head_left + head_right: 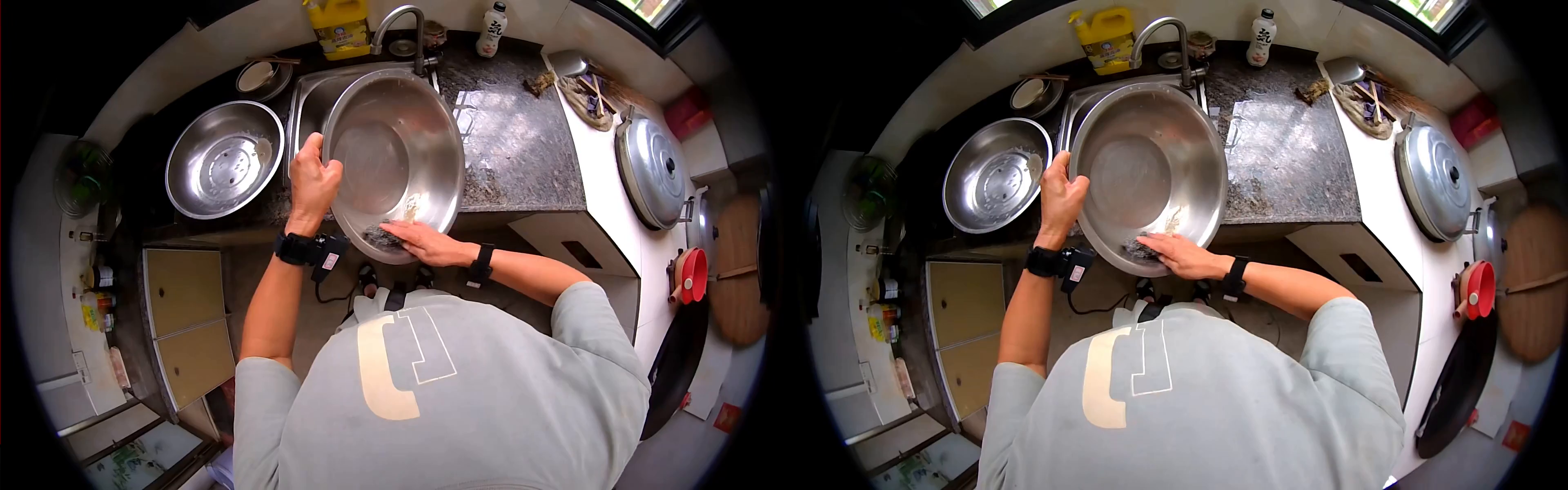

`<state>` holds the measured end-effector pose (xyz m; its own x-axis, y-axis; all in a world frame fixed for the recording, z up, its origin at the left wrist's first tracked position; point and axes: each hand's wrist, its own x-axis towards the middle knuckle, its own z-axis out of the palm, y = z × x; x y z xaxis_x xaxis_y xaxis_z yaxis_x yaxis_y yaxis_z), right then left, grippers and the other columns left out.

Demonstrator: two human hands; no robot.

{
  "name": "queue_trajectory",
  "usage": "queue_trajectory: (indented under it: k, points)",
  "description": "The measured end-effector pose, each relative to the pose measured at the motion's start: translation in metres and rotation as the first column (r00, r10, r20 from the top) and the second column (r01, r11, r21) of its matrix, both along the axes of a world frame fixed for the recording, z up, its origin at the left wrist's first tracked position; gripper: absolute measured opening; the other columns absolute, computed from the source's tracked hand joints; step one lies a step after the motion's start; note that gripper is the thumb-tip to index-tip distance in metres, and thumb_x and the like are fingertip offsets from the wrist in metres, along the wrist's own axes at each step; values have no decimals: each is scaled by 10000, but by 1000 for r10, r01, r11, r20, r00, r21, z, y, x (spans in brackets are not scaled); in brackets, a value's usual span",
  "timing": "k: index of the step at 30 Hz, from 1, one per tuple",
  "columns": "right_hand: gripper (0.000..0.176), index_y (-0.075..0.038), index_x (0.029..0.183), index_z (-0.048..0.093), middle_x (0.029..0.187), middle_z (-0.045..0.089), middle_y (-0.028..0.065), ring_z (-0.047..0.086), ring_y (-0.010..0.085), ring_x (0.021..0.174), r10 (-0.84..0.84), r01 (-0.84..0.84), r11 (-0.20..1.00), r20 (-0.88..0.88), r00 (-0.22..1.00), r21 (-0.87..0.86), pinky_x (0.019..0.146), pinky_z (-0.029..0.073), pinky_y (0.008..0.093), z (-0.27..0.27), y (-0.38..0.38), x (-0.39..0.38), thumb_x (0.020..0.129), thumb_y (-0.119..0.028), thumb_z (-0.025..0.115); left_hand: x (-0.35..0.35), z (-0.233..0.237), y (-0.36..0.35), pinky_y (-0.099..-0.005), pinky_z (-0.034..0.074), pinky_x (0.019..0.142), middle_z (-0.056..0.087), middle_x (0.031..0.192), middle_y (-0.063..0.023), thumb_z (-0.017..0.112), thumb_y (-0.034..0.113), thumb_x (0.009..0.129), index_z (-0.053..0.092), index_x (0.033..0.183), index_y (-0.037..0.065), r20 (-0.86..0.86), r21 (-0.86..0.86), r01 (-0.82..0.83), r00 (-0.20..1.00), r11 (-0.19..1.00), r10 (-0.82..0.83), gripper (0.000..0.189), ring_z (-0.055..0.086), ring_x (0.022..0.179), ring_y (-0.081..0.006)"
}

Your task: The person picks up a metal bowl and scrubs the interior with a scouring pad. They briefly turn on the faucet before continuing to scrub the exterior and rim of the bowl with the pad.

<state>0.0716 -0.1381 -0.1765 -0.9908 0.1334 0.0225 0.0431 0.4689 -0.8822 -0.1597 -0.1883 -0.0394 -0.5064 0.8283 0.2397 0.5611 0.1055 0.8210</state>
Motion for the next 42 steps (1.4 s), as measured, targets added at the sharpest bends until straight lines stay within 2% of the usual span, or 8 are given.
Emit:
queue_trajectory:
  k: [3, 6, 9, 17, 26, 35, 41, 42]
  points:
    - [628, -206, 1462, 241, 1471, 296, 175, 307, 342, 1342, 107, -91, 983, 97, 990, -161, 1078, 247, 487, 1, 10, -7, 892, -47, 449, -4, 0, 1, -246, 470, 679, 636, 806, -73, 479, -39, 709, 579, 930, -59, -23, -20, 33, 999, 999, -33, 244, 563, 717, -107]
    - [653, -240, 1459, 264, 1505, 276, 93, 244, 283, 1392, -143, -176, 730, 400, 906, 660, 1088, 120, 590, -13, 67, 11, 856, -143, 495, -6, 5, -2, -243, 470, 676, 638, 820, -70, 467, -51, 710, 579, 946, -58, -25, -52, 77, 997, 996, -78, 261, 562, 722, -104]
    - [539, -208, 1395, 411, 1496, 298, 74, 230, 263, 1397, -378, 141, 267, -31, 925, 953, 1120, 95, 534, -18, 121, 16, 857, -181, 444, -10, -3, -2, -233, 468, 664, 638, 817, -68, 460, -59, 712, 577, 965, -55, -21, -53, 102, 994, 993, -103, 279, 562, 720, -98]
    - [836, -67, 1477, 32, 1482, 147, 286, 352, 417, 1297, 282, -341, 918, 273, 920, 203, 1034, 359, 451, 3, 19, -28, 793, 24, 504, 3, 3, -5, -255, 440, 554, 607, 712, -79, 470, -43, 715, 561, 920, -47, -48, -26, 40, 998, 999, -41, 224, 515, 599, -97]
    - [618, -252, 1411, 367, 1290, 422, 59, 448, 260, 1051, -315, 236, 288, -142, 939, 928, 776, 401, 360, 39, 113, -85, 824, -122, 509, -1, -1, -12, -297, 406, 492, 536, 613, -110, 484, -13, 709, 532, 906, -27, -136, -19, 41, 990, 999, -44, 203, 459, 489, -160]
    - [762, -29, 1358, 319, 1148, 464, 215, 533, 416, 1033, -30, -2, 957, 106, 994, 290, 858, 467, 434, 2, 37, -42, 682, 44, 663, -4, -10, -12, -291, 410, 498, 545, 627, -116, 481, -16, 711, 529, 883, -27, -86, 8, 7, 996, 1000, -6, 178, 476, 507, -154]
    - [335, -24, 985, 460, 1036, 528, 201, 567, 435, 885, -203, 265, 911, -216, 955, 315, 725, 481, 470, 50, 66, -103, 707, 32, 638, 7, 6, -10, -317, 395, 475, 503, 587, -128, 490, -17, 709, 510, 860, -26, -93, 0, 58, 994, 998, -58, 152, 437, 470, -171]
    - [304, -21, 965, 475, 1024, 526, 214, 569, 440, 871, -248, 325, 863, -237, 939, 386, 713, 481, 479, 42, 82, -104, 709, 32, 629, 10, 16, -11, -408, 468, 573, 571, 673, -242, 481, -19, 708, 502, 887, -12, -68, -77, 53, 996, 996, -58, 180, 608, 643, -400]
